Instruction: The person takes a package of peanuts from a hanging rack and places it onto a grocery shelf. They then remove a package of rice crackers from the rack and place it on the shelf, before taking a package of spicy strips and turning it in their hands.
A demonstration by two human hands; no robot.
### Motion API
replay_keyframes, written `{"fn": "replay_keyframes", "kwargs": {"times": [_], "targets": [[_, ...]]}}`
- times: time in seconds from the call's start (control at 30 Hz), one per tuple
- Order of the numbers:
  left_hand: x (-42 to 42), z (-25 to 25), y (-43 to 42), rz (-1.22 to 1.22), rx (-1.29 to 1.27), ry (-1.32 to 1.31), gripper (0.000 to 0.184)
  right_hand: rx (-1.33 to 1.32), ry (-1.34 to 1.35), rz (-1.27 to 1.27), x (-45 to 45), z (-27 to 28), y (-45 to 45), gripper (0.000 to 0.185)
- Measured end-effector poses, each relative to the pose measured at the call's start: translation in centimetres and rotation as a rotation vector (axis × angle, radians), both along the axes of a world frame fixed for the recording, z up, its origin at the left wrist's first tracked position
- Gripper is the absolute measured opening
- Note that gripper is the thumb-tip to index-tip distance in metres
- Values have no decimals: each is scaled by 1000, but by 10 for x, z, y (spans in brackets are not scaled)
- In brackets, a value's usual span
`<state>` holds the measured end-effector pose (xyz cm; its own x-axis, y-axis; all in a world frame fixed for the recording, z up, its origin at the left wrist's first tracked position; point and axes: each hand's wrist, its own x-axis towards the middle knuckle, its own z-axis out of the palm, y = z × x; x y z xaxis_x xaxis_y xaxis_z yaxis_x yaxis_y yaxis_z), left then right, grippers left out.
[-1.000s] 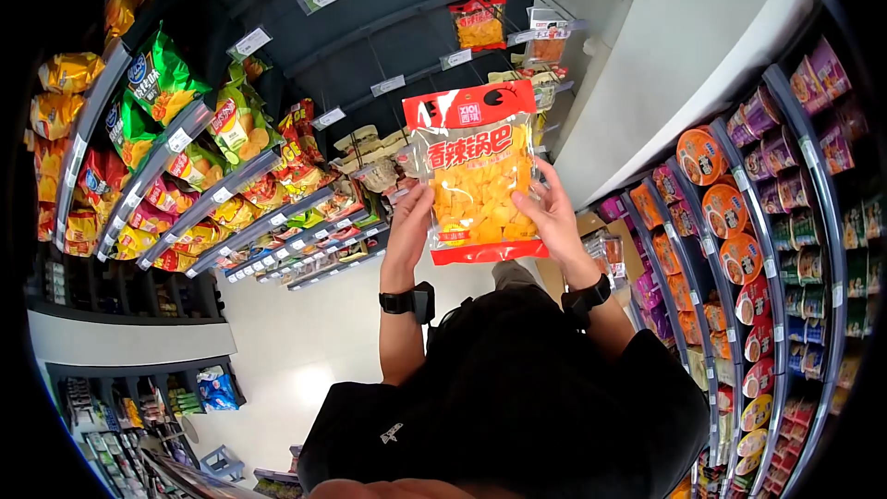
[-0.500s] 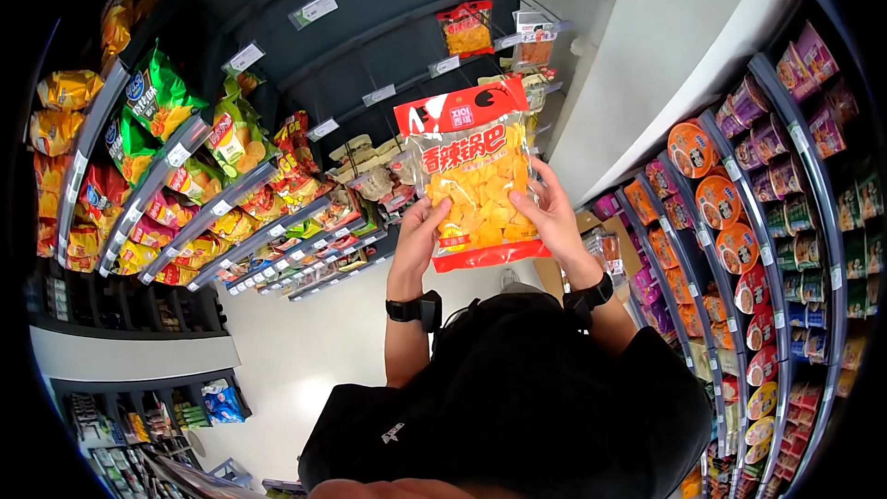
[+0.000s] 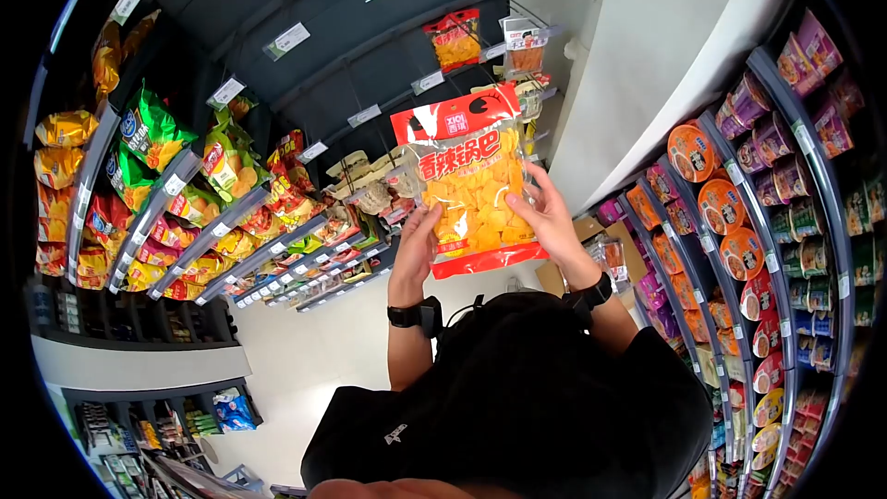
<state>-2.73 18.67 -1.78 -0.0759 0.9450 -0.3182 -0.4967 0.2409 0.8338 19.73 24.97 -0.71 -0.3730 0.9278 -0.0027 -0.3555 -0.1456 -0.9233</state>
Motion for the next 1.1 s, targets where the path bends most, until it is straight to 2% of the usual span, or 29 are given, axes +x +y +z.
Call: {"fn": "replay_keyframes", "kwargs": {"times": [0.1,0.2,0.43,0.53,0.6,0.73,0.8,0.9,0.93,1.0,1.07,1.1], "targets": [[22,-1,7,42,149,-141,43,-37,-4,11,8,4,8,58],[27,-6,14,-3,159,-137,47,-26,-10,33,16,3,15,58],[41,-8,24,-42,158,-110,45,12,21,65,35,-8,31,58],[50,-6,26,-34,64,15,45,138,-133,36,46,-11,37,60],[57,-15,29,46,115,-34,45,369,-364,-112,52,-5,38,59],[67,-15,29,104,102,-37,45,490,-445,-198,55,6,32,57],[70,-14,31,97,128,-108,46,685,-691,-281,55,17,25,54],[81,-8,31,90,109,-109,49,759,-818,-309,59,19,18,56],[83,-8,31,90,99,-106,49,759,-817,-310,59,18,18,56],[83,-13,33,84,62,-112,50,697,-654,-102,59,15,19,55],[86,-17,36,68,231,-79,54,670,-663,-83,56,9,18,55],[88,-18,36,68,232,-78,54,642,-672,-63,54,5,18,56]]}}
